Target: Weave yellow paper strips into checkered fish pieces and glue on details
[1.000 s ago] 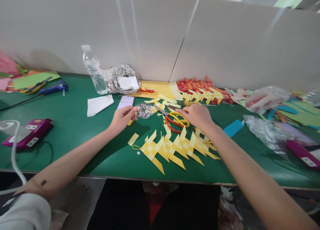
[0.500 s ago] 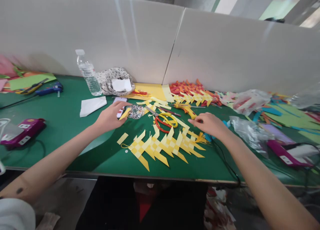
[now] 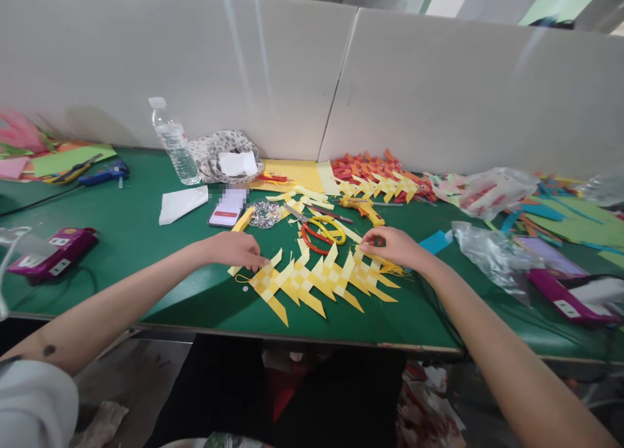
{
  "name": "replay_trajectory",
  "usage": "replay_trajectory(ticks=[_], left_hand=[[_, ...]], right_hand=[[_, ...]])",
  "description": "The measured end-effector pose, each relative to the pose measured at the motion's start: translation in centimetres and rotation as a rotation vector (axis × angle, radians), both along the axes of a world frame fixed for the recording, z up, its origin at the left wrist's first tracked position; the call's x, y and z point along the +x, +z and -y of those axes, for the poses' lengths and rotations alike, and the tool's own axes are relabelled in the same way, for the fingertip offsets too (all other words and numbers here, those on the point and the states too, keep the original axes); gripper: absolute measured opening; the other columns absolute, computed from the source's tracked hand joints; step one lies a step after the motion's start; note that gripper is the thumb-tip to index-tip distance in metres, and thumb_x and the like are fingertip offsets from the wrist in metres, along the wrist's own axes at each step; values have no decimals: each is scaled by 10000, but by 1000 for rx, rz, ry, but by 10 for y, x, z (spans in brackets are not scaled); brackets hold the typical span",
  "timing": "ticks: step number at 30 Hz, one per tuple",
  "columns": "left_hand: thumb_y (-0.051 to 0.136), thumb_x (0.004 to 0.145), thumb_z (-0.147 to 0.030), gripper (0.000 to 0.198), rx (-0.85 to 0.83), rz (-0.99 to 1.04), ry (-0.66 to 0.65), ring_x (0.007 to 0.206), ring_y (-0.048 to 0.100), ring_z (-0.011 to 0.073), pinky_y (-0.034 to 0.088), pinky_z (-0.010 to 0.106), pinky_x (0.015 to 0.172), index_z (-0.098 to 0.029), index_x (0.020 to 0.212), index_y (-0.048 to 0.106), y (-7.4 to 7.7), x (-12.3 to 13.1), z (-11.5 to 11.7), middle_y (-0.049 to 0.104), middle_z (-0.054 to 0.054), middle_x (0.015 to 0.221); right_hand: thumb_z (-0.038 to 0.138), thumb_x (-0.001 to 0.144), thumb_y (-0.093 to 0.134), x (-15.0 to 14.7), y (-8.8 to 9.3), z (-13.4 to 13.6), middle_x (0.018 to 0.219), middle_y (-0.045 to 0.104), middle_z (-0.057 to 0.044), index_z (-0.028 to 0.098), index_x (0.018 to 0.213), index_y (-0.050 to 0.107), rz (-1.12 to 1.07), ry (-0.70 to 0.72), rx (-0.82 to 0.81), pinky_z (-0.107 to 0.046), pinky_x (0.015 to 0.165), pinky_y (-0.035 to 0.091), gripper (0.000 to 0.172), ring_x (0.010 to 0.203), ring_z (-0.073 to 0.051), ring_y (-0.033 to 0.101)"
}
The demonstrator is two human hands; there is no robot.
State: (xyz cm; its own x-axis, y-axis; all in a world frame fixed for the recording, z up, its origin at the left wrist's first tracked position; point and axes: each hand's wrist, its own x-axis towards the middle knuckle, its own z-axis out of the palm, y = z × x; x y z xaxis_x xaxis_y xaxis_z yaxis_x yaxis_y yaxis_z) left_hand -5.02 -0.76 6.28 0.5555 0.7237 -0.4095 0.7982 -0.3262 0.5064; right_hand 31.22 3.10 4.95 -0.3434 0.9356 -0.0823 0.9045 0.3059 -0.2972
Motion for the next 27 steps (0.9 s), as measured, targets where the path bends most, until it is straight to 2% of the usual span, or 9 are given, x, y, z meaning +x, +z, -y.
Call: replay_trajectory(ticks=[4, 12, 17, 24, 27], left_hand=[[535, 713, -580, 422, -1, -123, -12, 612, 561, 142, 327, 229, 501, -179, 690, 667, 2, 7, 0, 687, 37, 729], [627, 673, -563, 408, -188, 117, -64, 698, 573, 141, 397, 221, 579, -167, 768, 619, -8, 0, 0, 650, 30, 766], [636, 683, -550, 396, -220, 159, -27, 711, 571, 144, 401, 230, 596, -167, 777, 594, -10, -7, -3, 642, 25, 769], [658, 690, -505, 358, -282, 231, 68, 669, 578, 143, 390, 231, 575, -172, 761, 549, -8, -16, -9, 625, 8, 688], [663, 689, -501, 354, -304, 247, 98, 677, 588, 149, 398, 238, 596, -177, 759, 538, -11, -18, -10, 637, 9, 701]], right_hand=[[484, 711, 570, 0, 2, 0, 817, 679, -47, 213, 737, 632, -47, -9, -13, -289, 653, 433, 279, 757, -205, 606], [523, 708, 547, 2, 4, 9, 804, 670, -46, 214, 744, 595, -126, -82, -60, -304, 636, 434, 315, 733, -210, 607], [533, 730, 535, 3, 2, 13, 825, 682, -56, 217, 755, 540, -229, -84, -28, -325, 695, 453, 317, 810, -234, 629], [514, 798, 482, -2, 5, 27, 799, 712, -47, 241, 815, 437, -365, -106, -199, -334, 726, 473, 277, 828, -231, 669], [494, 784, 507, 0, 6, 31, 829, 704, -47, 240, 844, 470, -304, -103, -130, -336, 727, 474, 264, 817, -222, 658]])
